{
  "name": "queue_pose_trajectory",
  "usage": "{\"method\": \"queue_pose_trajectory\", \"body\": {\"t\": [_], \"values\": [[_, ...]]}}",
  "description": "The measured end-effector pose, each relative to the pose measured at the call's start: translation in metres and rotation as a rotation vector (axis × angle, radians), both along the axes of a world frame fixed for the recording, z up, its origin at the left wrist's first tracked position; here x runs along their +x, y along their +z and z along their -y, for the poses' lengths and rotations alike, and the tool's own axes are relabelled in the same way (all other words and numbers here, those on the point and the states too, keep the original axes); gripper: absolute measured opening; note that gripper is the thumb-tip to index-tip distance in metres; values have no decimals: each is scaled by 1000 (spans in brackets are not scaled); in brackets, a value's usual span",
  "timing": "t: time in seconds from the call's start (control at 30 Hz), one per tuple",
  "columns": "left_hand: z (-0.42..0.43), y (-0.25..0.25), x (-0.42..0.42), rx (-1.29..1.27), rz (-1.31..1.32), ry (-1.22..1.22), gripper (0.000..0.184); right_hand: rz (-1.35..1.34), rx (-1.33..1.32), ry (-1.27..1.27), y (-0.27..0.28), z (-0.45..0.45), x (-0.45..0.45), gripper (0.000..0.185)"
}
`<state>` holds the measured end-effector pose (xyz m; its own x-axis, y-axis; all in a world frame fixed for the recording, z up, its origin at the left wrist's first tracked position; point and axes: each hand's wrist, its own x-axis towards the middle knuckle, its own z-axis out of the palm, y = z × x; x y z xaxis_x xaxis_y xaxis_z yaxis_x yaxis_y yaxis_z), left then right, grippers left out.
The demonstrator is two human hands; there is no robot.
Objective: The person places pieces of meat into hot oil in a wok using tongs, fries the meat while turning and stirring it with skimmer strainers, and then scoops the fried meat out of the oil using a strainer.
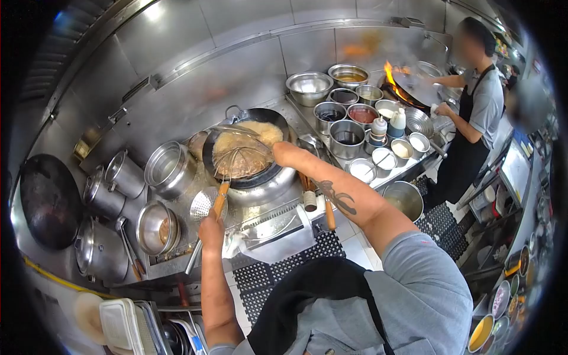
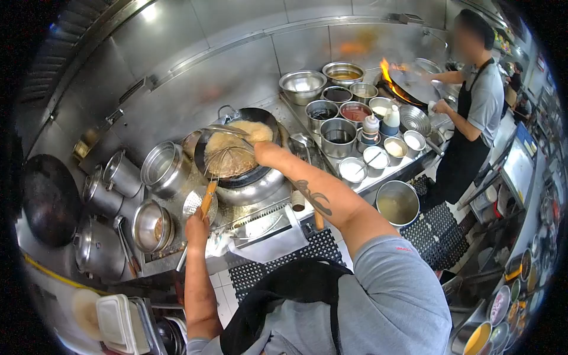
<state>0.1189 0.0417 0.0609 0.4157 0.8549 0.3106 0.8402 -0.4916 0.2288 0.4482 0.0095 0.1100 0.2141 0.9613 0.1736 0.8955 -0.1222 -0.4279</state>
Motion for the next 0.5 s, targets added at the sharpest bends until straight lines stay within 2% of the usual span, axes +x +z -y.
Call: {"method": "queue_pose_trajectory", "body": {"t": [0.07,0.17,0.23,0.3,0.5], "values": [[-5,-1,-4,-6,-23,-3,35,-46,12,-14,16,8,-6,19],[-10,-9,-11,8,21,4,38,113,-39,53,-7,-7,11,18],[-13,-13,-12,23,46,-2,39,-6,-35,83,23,17,-3,19],[-6,-3,-8,-1,21,32,40,-20,2,121,11,2,3,20],[-3,-4,-8,3,36,56,40,38,-25,-2,2,-5,4,22]]}}
